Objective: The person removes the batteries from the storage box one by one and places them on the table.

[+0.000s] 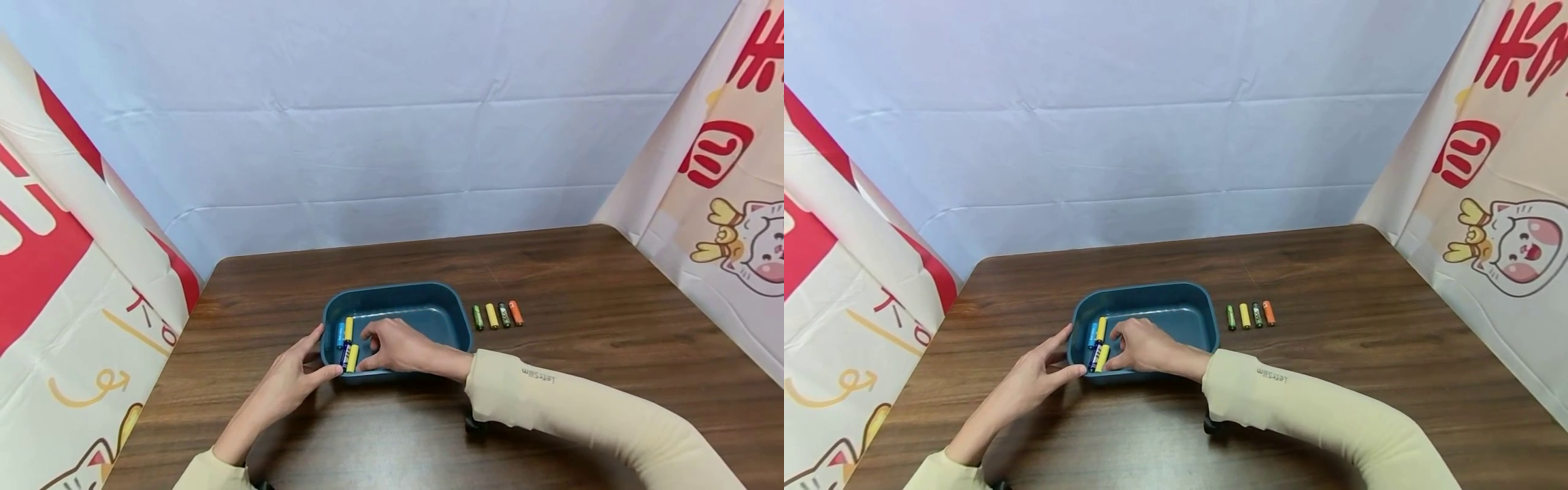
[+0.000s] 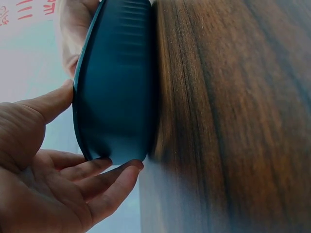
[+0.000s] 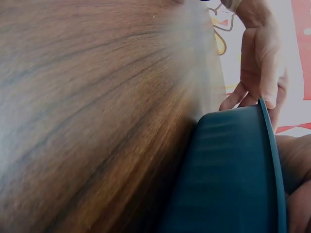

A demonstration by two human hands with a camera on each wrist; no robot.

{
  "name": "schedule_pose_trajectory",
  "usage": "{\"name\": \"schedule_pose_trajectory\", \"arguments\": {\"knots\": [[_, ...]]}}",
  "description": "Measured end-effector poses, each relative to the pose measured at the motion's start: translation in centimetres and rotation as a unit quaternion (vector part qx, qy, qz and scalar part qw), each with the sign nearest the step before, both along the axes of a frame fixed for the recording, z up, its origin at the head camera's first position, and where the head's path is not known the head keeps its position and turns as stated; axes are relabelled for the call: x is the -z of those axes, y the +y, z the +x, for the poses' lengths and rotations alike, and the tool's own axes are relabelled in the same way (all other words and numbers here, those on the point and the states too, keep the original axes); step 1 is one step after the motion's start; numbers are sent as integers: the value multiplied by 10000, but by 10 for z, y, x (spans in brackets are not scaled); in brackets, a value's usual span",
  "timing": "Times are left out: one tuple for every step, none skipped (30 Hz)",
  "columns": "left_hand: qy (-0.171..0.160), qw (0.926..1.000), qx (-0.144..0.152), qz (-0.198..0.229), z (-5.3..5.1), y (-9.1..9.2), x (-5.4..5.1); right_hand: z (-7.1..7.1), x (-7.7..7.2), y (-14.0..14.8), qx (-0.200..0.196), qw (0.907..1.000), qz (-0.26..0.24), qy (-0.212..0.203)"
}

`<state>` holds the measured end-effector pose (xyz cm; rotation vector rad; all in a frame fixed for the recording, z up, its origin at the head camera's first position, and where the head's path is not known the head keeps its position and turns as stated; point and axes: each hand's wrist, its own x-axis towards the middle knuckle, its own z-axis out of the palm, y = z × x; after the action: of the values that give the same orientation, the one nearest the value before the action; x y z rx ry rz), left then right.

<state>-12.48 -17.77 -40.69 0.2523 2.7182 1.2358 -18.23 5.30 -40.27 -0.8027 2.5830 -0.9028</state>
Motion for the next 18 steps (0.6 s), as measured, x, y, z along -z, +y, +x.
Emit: {"name": "schedule_pose_trajectory", "arguments": {"knots": [[-1,10000,3,3,0,0,0,0,0,-1,2,10000,2,-9],[-1,10000,4,11,0,0,0,0,1,-2,1,10000,23,-13],[1,10000,3,14,0,1,0,0,1,-3,-5,10000,33,-22],[6,10000,1,10,0,1,0,0,1,-4,-19,10000,45,-29],[11,10000,3,15,0,1,0,-1,1,-5,-33,10000,70,-31],[13,10000,4,24,0,1,0,-1,2,-5,-39,9999,97,-31],[17,10000,9,31,0,1,0,-2,2,-6,-48,9999,117,-30],[23,10000,8,36,0,0,0,-3,3,-7,-53,9999,142,-31],[28,10000,8,41,0,0,0,-3,4,-8,-57,9999,159,-30],[35,10000,6,40,0,0,0,-4,4,-9,-58,9998,190,-25],[39,10000,7,41,0,0,0,-5,5,-10,-63,9997,224,-14],[44,10000,4,39,0,0,0,-5,6,-11,-63,9997,256,-9],[48,10000,-3,38,0,0,0,-6,7,-12,-66,9996,290,4],[49,10000,-13,33,0,0,1,-6,8,-13,-67,9994,326,25],[46,10000,-19,36,0,0,1,-7,9,-15,-57,9994,353,33],[48,10000,-24,28,0,0,1,-7,9,-16,-46,9993,380,47],[48,10000,-26,26,0,0,2,-8,10,-17,-32,9992,397,63],[53,10000,-28,22,0,0,2,-8,11,-18,-15,9991,417,77]]}}
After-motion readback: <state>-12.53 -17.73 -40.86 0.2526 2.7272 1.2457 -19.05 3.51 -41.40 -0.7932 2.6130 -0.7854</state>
